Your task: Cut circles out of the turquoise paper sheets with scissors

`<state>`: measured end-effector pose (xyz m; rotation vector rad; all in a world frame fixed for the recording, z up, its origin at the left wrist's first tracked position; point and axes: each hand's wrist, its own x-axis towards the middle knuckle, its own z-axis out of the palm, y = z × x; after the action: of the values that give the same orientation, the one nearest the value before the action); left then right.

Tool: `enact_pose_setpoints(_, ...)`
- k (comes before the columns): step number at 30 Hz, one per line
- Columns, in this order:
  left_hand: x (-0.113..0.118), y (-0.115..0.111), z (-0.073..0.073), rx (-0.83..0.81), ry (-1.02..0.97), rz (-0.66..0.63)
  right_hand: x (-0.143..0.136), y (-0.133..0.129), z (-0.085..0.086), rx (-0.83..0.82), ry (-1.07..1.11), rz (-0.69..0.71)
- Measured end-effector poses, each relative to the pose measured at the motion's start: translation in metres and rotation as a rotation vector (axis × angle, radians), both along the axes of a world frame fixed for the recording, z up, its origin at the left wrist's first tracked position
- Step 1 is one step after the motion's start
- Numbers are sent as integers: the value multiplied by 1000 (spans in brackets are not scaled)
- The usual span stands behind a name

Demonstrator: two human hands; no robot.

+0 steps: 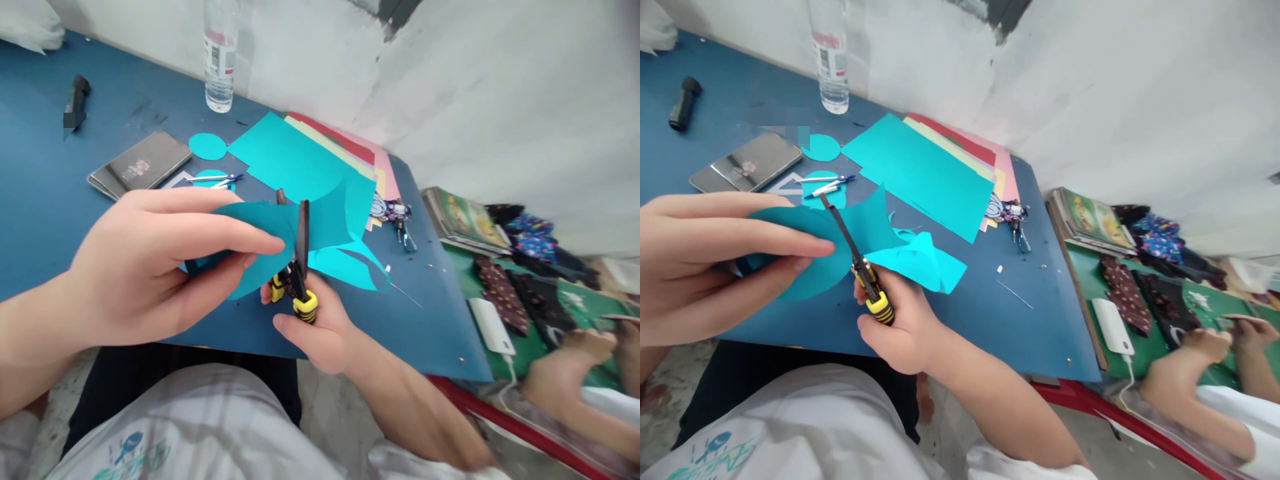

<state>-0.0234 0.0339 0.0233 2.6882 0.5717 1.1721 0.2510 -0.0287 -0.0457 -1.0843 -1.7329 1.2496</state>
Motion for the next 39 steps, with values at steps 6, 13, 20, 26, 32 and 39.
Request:
enact_pose_setpoints(6,5,-5,0,-45,-35,40,-2,0,1,-35,18,-20)
enact_pose_setpoints(13,4,-8,0,-48,-28,60,0,-1,1,-72,4,-17)
enact_pose_setpoints(20,4,-5,2,-78,-25,38,1,-1,4,-108,0,-15)
enact_pose_setpoints(26,2,-4,4,-66,-9,8,2,-1,1,-107,18,-5)
enact_pose_setpoints(32,2,-2,3,-65,-6,19,3,-1,0,-117,7,5)
enact_pose_setpoints(39,4,-8,2,-116,46,99,4,-2,1,-125,-13,-6)
